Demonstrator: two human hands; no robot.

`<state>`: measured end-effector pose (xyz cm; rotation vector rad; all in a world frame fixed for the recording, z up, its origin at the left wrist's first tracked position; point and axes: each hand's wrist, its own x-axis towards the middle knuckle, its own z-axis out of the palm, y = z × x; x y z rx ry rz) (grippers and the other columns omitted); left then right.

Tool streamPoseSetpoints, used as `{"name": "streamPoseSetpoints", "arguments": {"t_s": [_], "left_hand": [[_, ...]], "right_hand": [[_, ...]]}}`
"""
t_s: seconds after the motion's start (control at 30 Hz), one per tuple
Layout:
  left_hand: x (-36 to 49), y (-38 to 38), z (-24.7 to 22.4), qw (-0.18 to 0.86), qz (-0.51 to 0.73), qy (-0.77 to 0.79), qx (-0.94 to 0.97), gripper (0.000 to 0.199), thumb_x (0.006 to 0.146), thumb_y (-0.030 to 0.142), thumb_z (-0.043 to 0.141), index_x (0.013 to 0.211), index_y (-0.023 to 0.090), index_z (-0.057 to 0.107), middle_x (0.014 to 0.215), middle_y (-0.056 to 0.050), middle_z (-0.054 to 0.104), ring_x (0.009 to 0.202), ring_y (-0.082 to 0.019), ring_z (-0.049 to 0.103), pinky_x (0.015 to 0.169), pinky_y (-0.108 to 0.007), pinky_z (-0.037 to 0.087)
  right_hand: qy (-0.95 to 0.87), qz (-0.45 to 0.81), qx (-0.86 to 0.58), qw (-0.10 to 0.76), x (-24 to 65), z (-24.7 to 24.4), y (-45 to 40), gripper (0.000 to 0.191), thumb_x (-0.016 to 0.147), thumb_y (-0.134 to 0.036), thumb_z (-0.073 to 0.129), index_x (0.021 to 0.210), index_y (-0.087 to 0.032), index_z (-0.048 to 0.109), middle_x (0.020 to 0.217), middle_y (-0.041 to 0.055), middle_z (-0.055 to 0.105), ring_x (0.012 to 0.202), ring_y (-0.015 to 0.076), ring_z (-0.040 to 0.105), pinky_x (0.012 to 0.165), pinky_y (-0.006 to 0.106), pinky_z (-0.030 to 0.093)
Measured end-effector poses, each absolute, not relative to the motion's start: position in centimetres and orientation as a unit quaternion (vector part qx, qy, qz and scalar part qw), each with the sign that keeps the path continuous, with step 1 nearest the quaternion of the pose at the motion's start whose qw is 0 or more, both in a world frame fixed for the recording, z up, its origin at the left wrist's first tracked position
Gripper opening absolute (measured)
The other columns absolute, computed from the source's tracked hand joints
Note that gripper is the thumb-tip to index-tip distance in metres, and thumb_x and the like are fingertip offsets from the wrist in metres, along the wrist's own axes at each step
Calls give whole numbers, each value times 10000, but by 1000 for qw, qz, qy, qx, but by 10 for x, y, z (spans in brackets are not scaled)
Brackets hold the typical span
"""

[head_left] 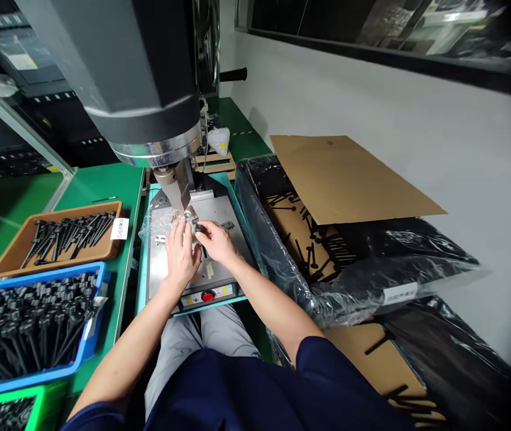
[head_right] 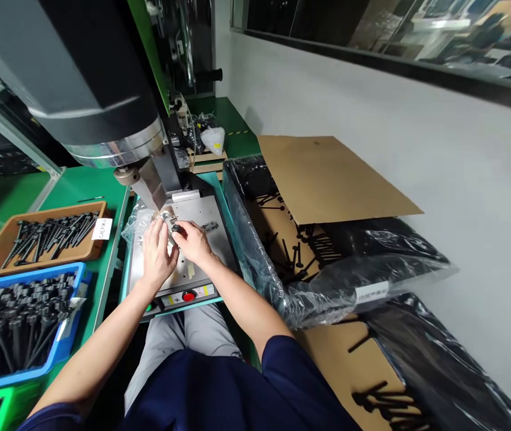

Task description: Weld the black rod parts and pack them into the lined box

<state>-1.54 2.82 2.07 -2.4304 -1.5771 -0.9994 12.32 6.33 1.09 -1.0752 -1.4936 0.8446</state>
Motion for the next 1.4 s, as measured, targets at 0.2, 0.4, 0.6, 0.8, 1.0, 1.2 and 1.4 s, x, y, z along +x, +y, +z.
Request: {"name": "streamPoseSetpoints", "arguments": {"t_s": [0.2,0.4,0.6,0.8,1.0,1.2,1.4], "left_hand": [[-26,32,19,71,-331,-483,-807,640,877,210,504,1485,137,319,1527,-223,354,1450,-335,267,1142,-570,240],[-31,32,30,123,-345,-443,-818,634,882,169,496,1491,153,321,1481,-201,432,1422,-326,331,1123,-558,312],[-39,12,24,131,-352,-401,-836,612,883,132,499,1474,190,353,1413,-177,510,1373,-308,414,1075,-539,411],[-42,3,12,114,-358,-394,-839,632,868,100,515,1471,199,354,1404,-166,518,1363,-298,421,1079,-530,418],[-40,2,17,117,-374,-392,-832,630,859,88,527,1462,190,373,1391,-168,528,1358,-296,427,1079,-518,423],[-38,5,29,120,-398,-392,-821,639,878,105,508,1485,221,345,1412,-154,518,1348,-283,449,1084,-519,422],[-39,10,37,125,-407,-391,-816,624,879,112,507,1478,220,368,1411,-150,525,1348,-285,453,1081,-521,424]], "right_hand": [[-626,323,-422,570,110,11,75,318,850,-213,592,1160,-202,661,1099,79,579,921,166,613,877,293,526],[-614,320,-416,590,106,19,83,298,831,-224,621,1121,-242,689,1071,67,553,1025,193,587,829,284,539],[-559,416,-394,600,118,-3,61,265,827,-311,623,1064,-208,681,1064,68,631,958,189,622,824,312,532],[-511,515,-379,574,123,-21,45,315,793,-340,649,1073,-197,661,991,48,691,916,186,631,888,355,498],[-539,453,-391,593,116,-13,53,304,797,-328,639,1071,-207,688,1026,60,643,890,183,615,795,322,525],[-559,340,-424,627,101,0,76,300,801,-313,654,1088,-257,716,1177,81,543,1102,216,567,863,318,534],[-569,316,-433,623,85,11,102,258,801,-284,659,1049,-248,720,1176,74,587,1139,219,557,1039,355,432]]}}
